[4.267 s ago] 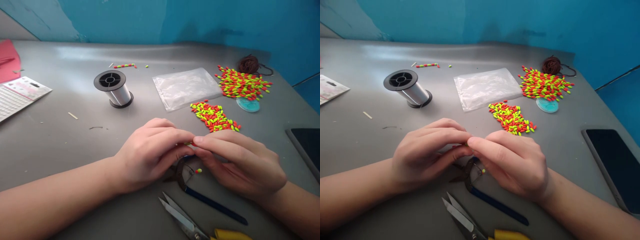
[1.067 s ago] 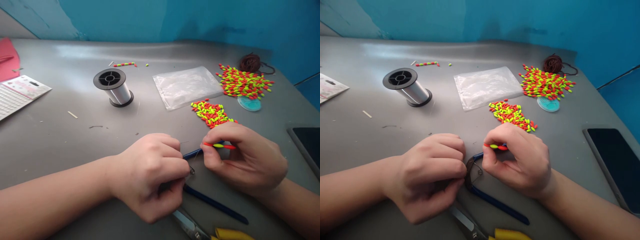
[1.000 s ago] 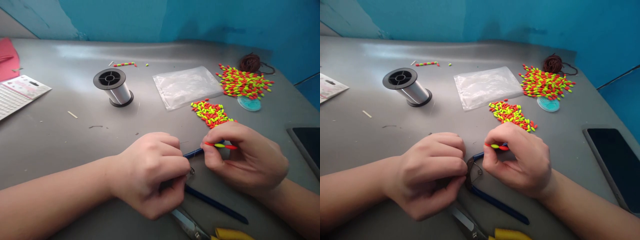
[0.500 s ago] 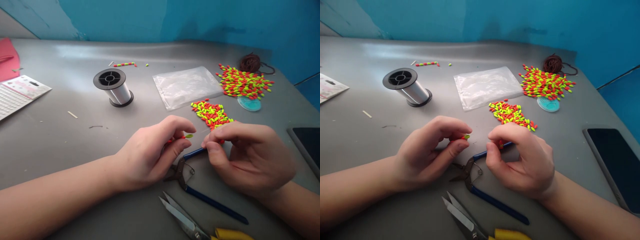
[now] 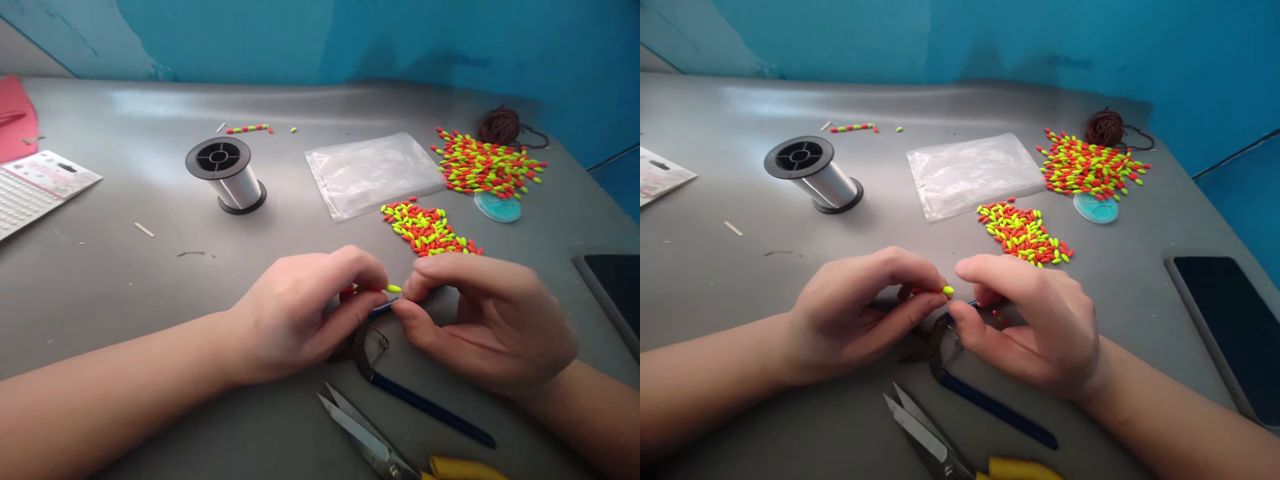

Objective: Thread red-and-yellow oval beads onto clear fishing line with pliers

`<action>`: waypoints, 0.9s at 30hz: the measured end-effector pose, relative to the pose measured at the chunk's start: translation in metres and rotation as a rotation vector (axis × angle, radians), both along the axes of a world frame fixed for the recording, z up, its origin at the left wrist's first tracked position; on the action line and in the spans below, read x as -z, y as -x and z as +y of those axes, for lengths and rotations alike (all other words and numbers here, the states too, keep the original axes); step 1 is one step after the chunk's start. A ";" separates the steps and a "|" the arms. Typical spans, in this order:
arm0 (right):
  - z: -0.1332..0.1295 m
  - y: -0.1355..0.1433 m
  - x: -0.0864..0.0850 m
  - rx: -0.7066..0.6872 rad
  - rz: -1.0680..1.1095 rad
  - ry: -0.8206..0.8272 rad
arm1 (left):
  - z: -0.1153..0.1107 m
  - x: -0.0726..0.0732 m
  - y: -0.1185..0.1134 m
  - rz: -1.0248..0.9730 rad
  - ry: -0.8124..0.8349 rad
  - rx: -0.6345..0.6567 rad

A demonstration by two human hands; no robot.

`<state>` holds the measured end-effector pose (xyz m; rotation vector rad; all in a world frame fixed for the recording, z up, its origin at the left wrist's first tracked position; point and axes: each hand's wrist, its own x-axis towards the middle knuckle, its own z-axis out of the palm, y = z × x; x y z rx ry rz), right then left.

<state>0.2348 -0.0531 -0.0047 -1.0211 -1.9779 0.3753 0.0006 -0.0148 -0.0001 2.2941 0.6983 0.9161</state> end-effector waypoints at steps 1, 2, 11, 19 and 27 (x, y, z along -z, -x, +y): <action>0.000 0.000 -0.002 0.001 -0.052 -0.030 | 0.000 0.000 0.000 -0.005 -0.008 0.012; 0.001 0.000 -0.004 0.001 -0.099 -0.059 | 0.001 0.000 0.000 -0.016 -0.014 0.022; 0.007 0.000 -0.015 -0.033 -0.249 -0.094 | 0.001 0.001 -0.004 -0.087 -0.014 0.046; 0.009 0.000 -0.017 -0.041 -0.302 -0.106 | 0.000 0.001 -0.004 -0.072 0.005 0.068; 0.005 0.005 -0.014 0.063 -0.272 -0.099 | -0.002 -0.003 0.002 -0.024 0.004 0.138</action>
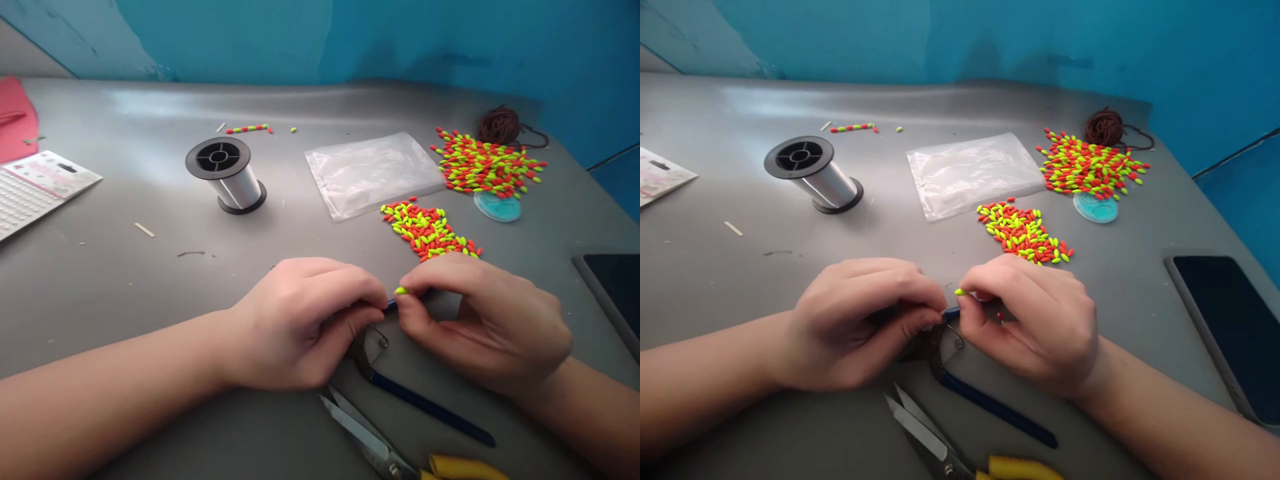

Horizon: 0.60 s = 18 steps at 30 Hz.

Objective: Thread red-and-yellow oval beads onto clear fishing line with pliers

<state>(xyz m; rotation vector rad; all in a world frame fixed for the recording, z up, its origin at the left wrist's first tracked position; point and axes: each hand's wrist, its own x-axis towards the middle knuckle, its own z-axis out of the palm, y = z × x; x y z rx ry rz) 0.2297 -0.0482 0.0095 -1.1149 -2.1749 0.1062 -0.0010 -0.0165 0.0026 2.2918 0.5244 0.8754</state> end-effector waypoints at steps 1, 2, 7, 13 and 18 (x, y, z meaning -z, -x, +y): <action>-0.001 0.001 0.000 0.017 0.009 -0.004 | 0.000 0.000 0.000 0.001 -0.003 0.026; -0.002 0.002 0.000 0.029 0.021 -0.013 | 0.001 -0.001 0.000 0.001 -0.010 0.052; -0.002 0.003 0.001 0.039 0.035 -0.016 | 0.003 -0.002 0.000 0.012 -0.015 0.153; -0.002 0.003 0.002 0.050 0.031 -0.025 | 0.004 0.000 0.002 -0.008 0.025 0.249; -0.004 0.002 0.005 0.071 0.044 -0.033 | 0.003 0.001 0.002 0.012 0.042 0.293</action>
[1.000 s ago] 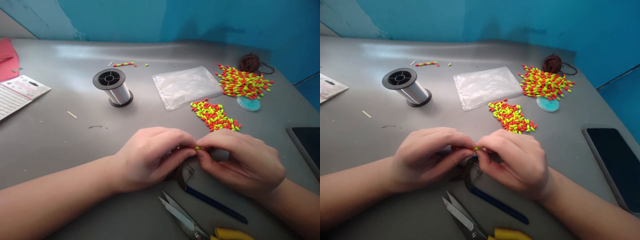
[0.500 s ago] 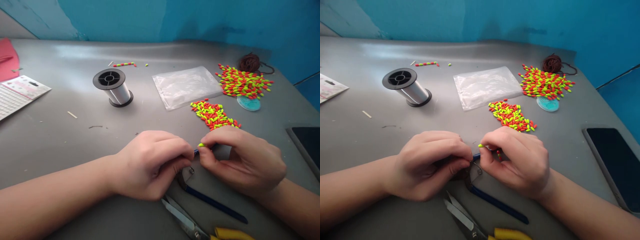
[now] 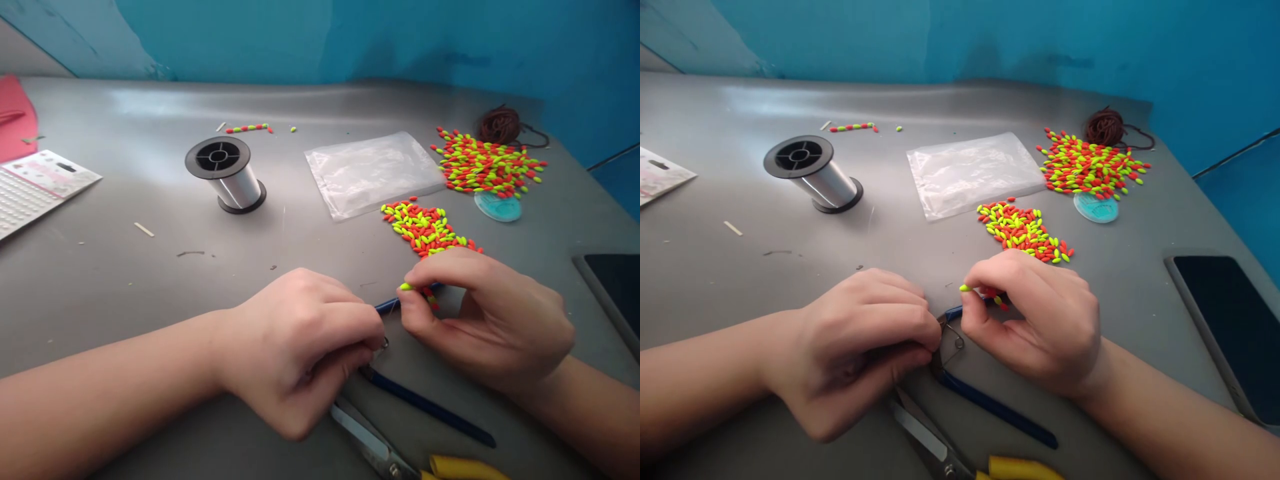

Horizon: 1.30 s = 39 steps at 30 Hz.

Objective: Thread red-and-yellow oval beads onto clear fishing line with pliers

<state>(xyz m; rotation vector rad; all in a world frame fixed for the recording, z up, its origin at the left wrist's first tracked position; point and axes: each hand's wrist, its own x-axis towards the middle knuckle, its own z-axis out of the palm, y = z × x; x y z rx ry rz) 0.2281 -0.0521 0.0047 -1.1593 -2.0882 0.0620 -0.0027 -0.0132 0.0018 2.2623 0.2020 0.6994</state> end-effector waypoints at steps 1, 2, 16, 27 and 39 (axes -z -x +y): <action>0.000 0.000 0.000 0.003 -0.003 0.000 | 0.000 0.000 0.000 0.002 -0.003 0.002; 0.000 0.000 0.000 0.003 -0.009 -0.001 | 0.000 -0.001 0.000 0.005 -0.004 0.003; -0.001 0.000 0.003 0.021 -0.006 -0.006 | -0.001 -0.001 0.001 0.033 -0.006 0.027; -0.002 -0.002 0.008 0.018 0.042 -0.019 | -0.001 0.000 0.000 0.014 -0.025 0.008; -0.006 -0.002 0.014 0.090 0.274 0.173 | -0.003 0.004 -0.002 -0.045 -0.053 -0.437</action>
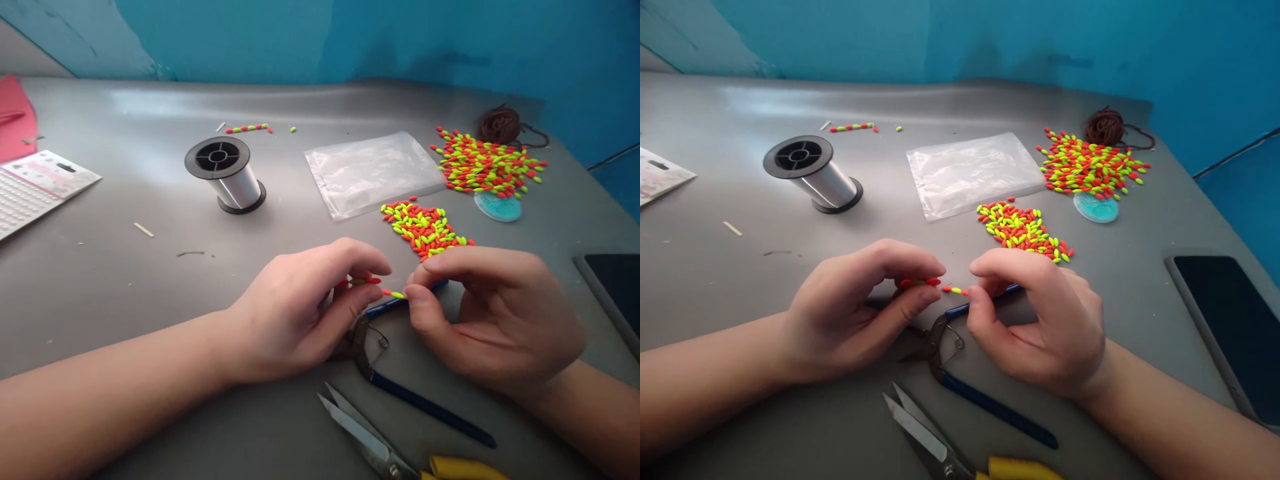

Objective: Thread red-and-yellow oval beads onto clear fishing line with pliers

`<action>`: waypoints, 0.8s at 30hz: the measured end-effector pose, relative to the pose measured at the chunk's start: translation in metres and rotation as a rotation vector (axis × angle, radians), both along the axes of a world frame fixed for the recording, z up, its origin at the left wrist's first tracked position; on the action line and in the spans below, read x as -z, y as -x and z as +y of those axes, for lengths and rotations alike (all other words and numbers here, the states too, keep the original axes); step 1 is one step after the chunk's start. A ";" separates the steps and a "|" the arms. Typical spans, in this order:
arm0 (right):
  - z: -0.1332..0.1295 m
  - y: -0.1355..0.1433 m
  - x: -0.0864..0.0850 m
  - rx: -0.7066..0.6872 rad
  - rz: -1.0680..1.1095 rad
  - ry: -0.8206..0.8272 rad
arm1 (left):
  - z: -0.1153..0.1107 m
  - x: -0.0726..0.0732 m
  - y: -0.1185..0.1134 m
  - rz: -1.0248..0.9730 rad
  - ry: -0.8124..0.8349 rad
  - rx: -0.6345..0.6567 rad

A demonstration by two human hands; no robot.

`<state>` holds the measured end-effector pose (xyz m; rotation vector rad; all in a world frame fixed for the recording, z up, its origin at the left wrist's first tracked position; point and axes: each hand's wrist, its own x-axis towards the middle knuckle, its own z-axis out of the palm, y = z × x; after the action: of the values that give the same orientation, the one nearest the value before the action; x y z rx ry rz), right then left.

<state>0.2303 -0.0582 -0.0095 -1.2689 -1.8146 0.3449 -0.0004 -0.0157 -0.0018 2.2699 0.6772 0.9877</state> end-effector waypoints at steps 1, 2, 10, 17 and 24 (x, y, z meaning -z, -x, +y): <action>0.000 0.000 -0.001 -0.016 -0.027 -0.026 | 0.000 0.001 0.000 0.001 -0.006 0.000; 0.001 0.000 -0.003 -0.043 -0.066 -0.061 | 0.000 0.001 -0.001 0.003 -0.006 0.001; 0.009 -0.003 -0.013 -0.246 -0.229 -0.183 | 0.001 -0.004 -0.002 0.028 0.039 0.038; 0.007 -0.003 -0.011 -0.258 -0.225 -0.191 | 0.001 -0.002 -0.003 0.026 0.011 0.032; 0.007 -0.003 -0.010 -0.209 -0.220 -0.192 | -0.001 0.000 -0.004 0.002 -0.008 -0.002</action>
<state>0.2334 -0.0516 0.0009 -1.0184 -2.1192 0.1432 0.0034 -0.0172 -0.0017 2.2781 0.6777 0.9912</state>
